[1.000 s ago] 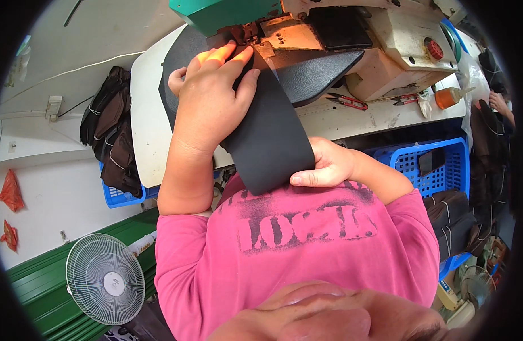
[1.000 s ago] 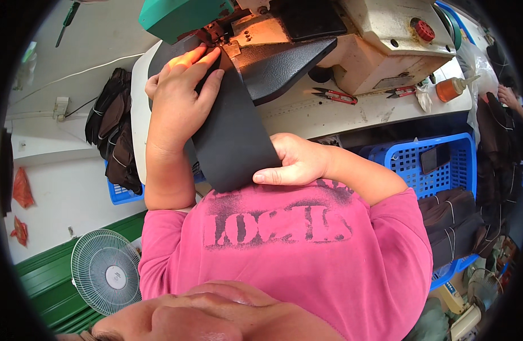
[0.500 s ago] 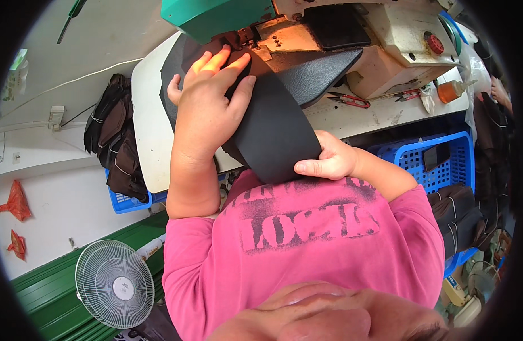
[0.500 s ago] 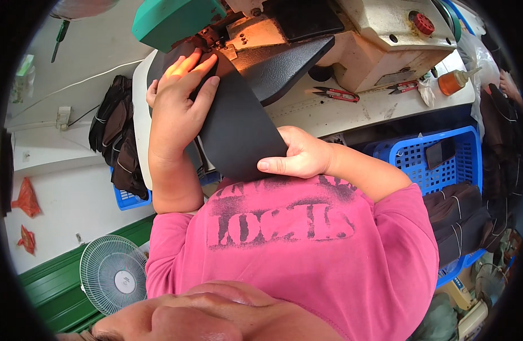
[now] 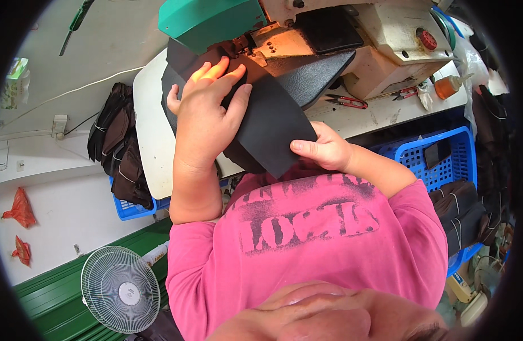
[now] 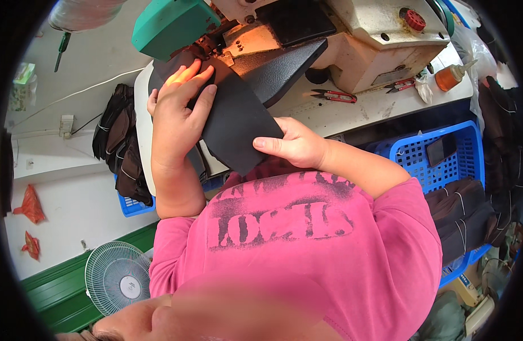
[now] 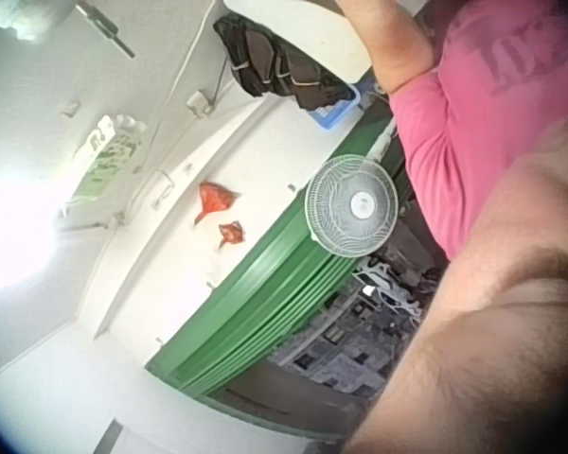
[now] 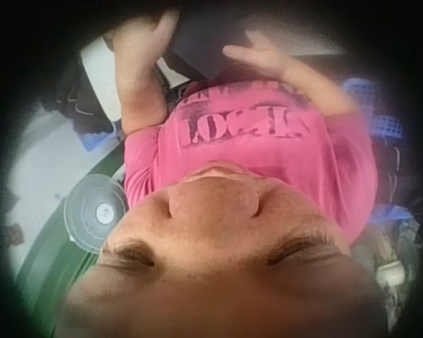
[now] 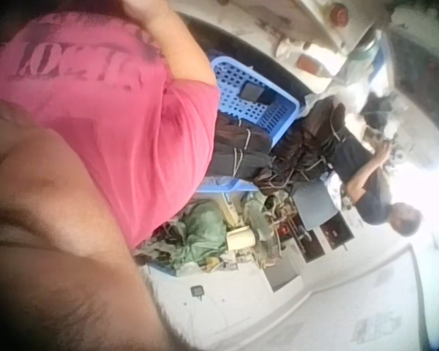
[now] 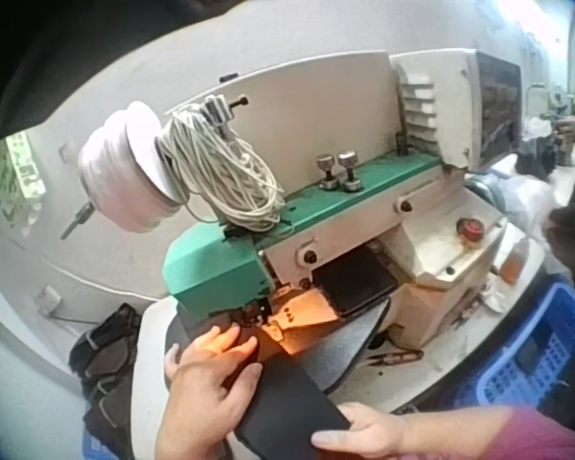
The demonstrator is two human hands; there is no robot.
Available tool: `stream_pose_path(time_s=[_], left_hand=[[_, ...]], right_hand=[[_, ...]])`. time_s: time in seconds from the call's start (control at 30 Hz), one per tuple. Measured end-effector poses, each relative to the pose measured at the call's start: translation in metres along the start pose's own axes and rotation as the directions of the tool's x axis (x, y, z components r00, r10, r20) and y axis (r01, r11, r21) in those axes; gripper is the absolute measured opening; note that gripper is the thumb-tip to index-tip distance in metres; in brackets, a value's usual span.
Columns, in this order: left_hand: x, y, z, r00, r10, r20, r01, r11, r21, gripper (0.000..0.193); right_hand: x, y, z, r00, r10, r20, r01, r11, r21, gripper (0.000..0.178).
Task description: The person repeatedly takes leather strips and feeds them one by one through a skiving machine to thin their edges.
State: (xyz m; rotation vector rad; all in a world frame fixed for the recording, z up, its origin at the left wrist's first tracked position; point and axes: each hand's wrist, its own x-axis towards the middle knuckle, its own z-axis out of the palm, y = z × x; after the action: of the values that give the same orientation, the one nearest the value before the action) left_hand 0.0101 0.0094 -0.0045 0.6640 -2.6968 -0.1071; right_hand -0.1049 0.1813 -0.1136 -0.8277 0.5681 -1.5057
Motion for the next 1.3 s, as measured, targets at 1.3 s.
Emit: stream_pose_path(time_s=[1.3], left_hand=[[0.096, -0.102, -0.002, 0.963, 0.057, 0.263, 0.023, 0.957, -0.29, 0.031]], right_hand=[[0.02, 0.018, -0.008, 0.999, 0.011, -0.037, -0.022, 0.952, -0.305, 0.027]])
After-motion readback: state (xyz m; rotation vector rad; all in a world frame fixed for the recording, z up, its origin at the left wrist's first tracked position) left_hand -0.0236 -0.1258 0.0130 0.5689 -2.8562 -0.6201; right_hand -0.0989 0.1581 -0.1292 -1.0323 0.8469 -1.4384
